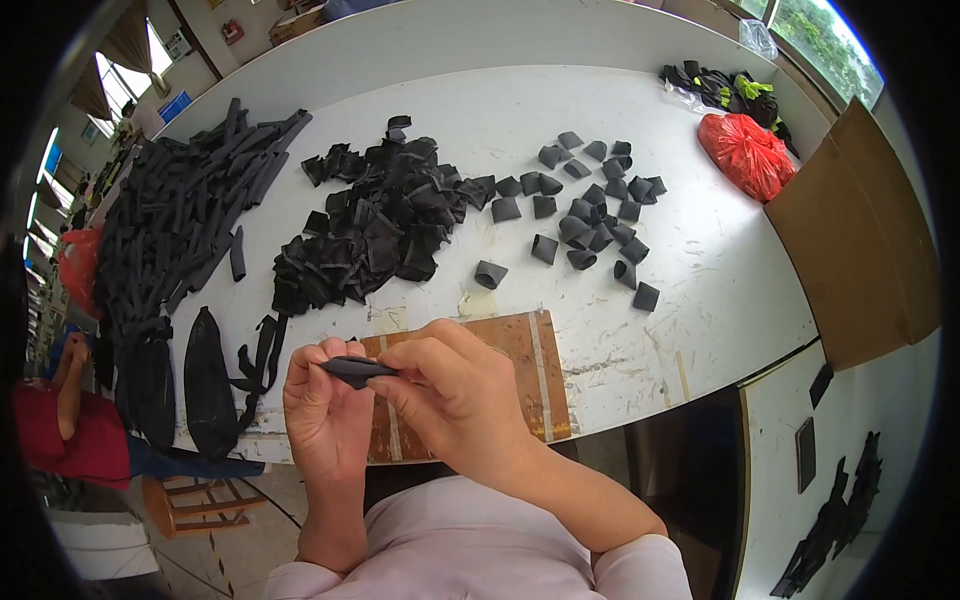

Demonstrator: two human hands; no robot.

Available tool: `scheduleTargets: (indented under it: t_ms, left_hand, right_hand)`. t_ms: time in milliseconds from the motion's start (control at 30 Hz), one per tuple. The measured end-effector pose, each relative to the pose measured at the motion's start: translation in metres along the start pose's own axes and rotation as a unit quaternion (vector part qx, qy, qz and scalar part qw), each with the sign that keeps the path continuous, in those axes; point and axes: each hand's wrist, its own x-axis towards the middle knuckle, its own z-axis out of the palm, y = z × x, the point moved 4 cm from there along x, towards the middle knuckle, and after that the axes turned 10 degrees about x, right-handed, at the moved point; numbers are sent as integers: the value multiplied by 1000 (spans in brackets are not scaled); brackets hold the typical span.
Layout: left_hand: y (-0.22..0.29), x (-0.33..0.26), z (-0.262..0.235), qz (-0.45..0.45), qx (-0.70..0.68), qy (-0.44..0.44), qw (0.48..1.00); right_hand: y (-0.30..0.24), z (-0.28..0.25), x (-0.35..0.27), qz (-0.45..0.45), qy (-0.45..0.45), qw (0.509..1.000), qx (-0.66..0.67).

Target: Applying glue to small black foam components using a wooden stick at a workbench.

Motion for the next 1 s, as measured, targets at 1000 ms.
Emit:
scheduleTargets:
  t_ms: [1000]
  left_hand:
    - [10,20,1,74,326,-138,932]
  right_hand:
    - [12,4,-3,-33,-33,998,-53]
